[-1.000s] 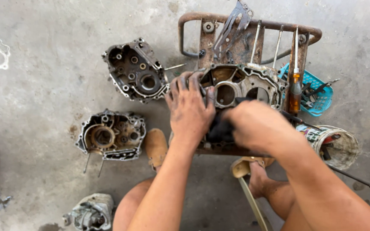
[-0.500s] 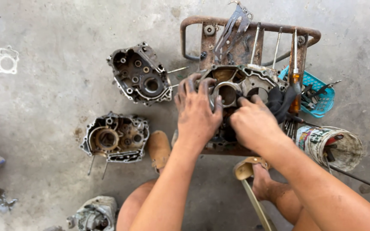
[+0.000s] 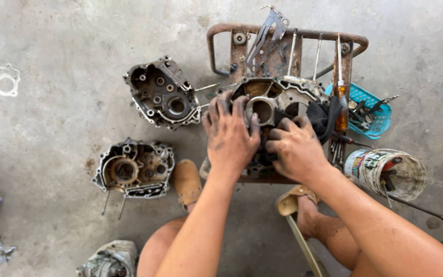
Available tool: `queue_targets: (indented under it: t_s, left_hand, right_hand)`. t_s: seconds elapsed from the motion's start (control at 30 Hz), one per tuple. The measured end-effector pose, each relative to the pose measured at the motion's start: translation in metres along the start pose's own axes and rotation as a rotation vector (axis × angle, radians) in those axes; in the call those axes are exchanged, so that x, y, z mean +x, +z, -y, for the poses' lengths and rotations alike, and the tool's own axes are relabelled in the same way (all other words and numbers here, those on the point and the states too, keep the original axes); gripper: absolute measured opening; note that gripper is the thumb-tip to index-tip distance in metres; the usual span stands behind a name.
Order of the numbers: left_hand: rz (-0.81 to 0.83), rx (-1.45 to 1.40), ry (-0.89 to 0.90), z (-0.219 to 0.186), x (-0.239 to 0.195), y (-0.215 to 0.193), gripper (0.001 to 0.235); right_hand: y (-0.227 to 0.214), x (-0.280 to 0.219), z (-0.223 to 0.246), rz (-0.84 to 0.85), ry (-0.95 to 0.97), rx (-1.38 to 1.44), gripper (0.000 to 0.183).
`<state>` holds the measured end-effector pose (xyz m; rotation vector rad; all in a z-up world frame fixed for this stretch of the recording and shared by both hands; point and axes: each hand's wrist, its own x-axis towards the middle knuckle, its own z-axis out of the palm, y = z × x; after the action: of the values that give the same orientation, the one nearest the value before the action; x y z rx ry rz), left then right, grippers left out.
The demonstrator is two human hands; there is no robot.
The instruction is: Disassembling and cleaning motorcycle engine components using a screwdriver and a cloth
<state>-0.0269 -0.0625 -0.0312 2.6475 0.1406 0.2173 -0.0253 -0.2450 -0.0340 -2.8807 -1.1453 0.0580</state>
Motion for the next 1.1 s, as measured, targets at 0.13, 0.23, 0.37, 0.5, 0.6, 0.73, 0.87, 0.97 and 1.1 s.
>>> queue_targets:
  t_s: [0.13,0.23,0.37,0.5,0.6,0.73,0.87,0.97,1.1]
  left_hand:
    - [-0.016,0.017,-0.004,-0.002,0.0,-0.001,0.041]
    - [-0.022,0.022,0.008,-0.006,-0.001,-0.007,0.039]
    - [-0.023,0.073,-0.011,-0.013,-0.001,-0.014,0.039]
    - [-0.035,0.131,-0.03,-0.01,0.0,-0.008,0.041]
    - [-0.073,0.158,-0.071,-0.013,-0.006,-0.007,0.041]
    - [-0.052,0.164,-0.076,-0.011,-0.003,-0.005,0.038]
    - [-0.041,0.15,-0.084,-0.012,-0.001,-0.009,0.042]
    - [-0.015,0.135,-0.084,-0.012,0.002,-0.007,0.045]
    - [-0.006,0.112,-0.098,-0.006,0.004,0.001,0.043]
  right_hand:
    - [-0.001,0.001,-0.001,-0.262,-0.019,0.168,0.024]
    - [0.0,0.003,0.005,-0.437,0.24,0.375,0.022]
    - [-0.001,-0.003,0.015,-0.534,0.578,0.592,0.023]
    - [-0.013,0.004,0.019,-0.56,0.548,0.691,0.015]
    - [0.009,-0.002,0.015,-0.571,0.532,0.583,0.018]
    - [0.014,-0.004,0.012,-0.553,0.516,0.598,0.022]
    - [0.007,0.002,0.014,-0.56,0.529,0.635,0.02]
    - [0.005,0.003,0.014,-0.561,0.592,0.691,0.018]
    - [-0.01,0.009,0.013,-0.59,0.72,0.929,0.011]
